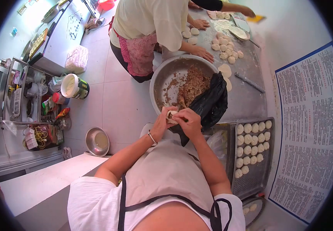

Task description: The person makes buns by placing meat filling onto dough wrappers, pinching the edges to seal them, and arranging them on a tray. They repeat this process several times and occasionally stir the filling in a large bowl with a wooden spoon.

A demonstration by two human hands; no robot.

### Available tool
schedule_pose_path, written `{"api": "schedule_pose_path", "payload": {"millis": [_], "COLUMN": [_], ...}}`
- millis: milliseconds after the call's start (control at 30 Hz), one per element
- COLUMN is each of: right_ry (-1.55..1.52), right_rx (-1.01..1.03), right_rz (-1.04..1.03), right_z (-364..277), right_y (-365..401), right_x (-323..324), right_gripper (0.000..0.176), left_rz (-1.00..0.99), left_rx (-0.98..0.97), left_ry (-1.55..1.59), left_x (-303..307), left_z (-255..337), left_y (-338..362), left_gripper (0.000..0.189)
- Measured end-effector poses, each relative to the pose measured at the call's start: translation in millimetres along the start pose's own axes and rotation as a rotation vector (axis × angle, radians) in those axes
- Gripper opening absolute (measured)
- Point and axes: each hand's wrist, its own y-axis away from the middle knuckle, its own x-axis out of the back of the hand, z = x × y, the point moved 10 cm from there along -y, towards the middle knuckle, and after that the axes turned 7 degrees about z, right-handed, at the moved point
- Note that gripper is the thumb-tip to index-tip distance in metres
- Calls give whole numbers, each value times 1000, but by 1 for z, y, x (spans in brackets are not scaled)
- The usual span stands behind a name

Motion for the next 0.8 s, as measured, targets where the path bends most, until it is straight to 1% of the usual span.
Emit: {"api": "schedule_pose_path", "payload": {"millis": [67, 133, 167, 233, 267, 333, 367, 433, 467, 567, 633, 667, 733, 767, 800], "right_ry": [139, 67, 31, -59, -104, -461, -639, -781, -853, -139, -219, -259, -200, -171, -339], "right_rx": [240, -57, -206, -260, -284, -640, -817, -893, -931, -157, -244, -289, -215, -180, -340], "right_rz": [-39, -98, -128, -157, -169, 16, 113, 198, 241, 157, 154, 154, 97, 69, 129], "right_z": [-24, -18, -11, 16, 31, 59, 71, 80, 85, 26, 8, 3, 12, 16, 28], "right_y": [0, -12, -13, -4, 1, 14, 27, 41, 46, 9, -2, -4, -2, 0, 4], "right_x": [-2, 2, 2, -3, -6, -7, -14, -28, -32, -2, 2, 2, 2, 1, 0], "right_gripper": [22, 20, 19, 17, 17, 17, 17, 17, 17, 11, 13, 14, 10, 8, 8], "left_rz": [-36, -103, -93, -72, -51, -8, 22, 81, 83, 70, 19, 27, 38, 96, 154], "left_rx": [38, 69, 4, -125, -65, 57, -17, -168, -160, -138, -133, -185, -293, -293, -296], "left_ry": [-28, -95, -195, -397, -333, -202, -74, 181, 151, 46, -54, -133, -290, -163, -38], "left_x": [-1, -4, -2, 0, 3, 5, 4, 1, 3, 5, 2, 1, -9, -9, -9], "left_z": [0, -1, 4, 14, 15, 22, 23, 17, 12, 6, 13, 21, 44, 50, 54], "left_y": [-1, -4, -7, -10, -11, -6, -7, -9, -11, -10, -9, -7, 1, 3, 6], "left_gripper": [67, 69, 69, 70, 69, 68, 67, 63, 62, 61, 61, 60, 60, 59, 59]}}
